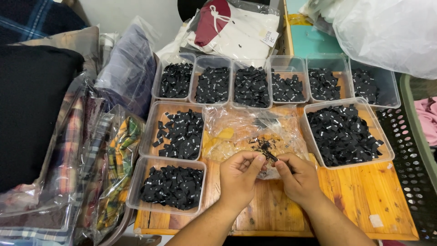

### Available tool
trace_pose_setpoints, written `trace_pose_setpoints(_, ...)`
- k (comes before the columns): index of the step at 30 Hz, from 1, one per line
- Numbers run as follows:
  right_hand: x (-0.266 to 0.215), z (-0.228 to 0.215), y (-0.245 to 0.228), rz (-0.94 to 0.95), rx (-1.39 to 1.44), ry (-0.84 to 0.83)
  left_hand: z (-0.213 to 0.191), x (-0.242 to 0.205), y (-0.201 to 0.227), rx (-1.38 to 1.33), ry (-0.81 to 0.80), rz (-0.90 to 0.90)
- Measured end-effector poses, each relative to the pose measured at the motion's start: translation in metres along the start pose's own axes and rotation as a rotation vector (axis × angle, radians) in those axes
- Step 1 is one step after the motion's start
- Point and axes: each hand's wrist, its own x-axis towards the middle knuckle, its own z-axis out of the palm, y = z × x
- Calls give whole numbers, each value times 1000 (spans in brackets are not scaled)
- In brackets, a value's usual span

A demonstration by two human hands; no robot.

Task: Using a small hand tool to smooth or trim small black stickers or plastic components before sorting them into bins.

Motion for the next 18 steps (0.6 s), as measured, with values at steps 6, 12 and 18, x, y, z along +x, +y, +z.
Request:
trace_pose_setpoints(6, 0, 0, 1, -5, -14, -6, 0, -2, -3, 49, 25, 72)
trace_pose_setpoints(12, 0, -1, 1, -36, -40, -32, 0, -2, -6, 27, 12, 123)
trace_pose_setpoints(18, 0, 0, 2, -37, -45, -35, 0, -3, -6, 32, 14, 130)
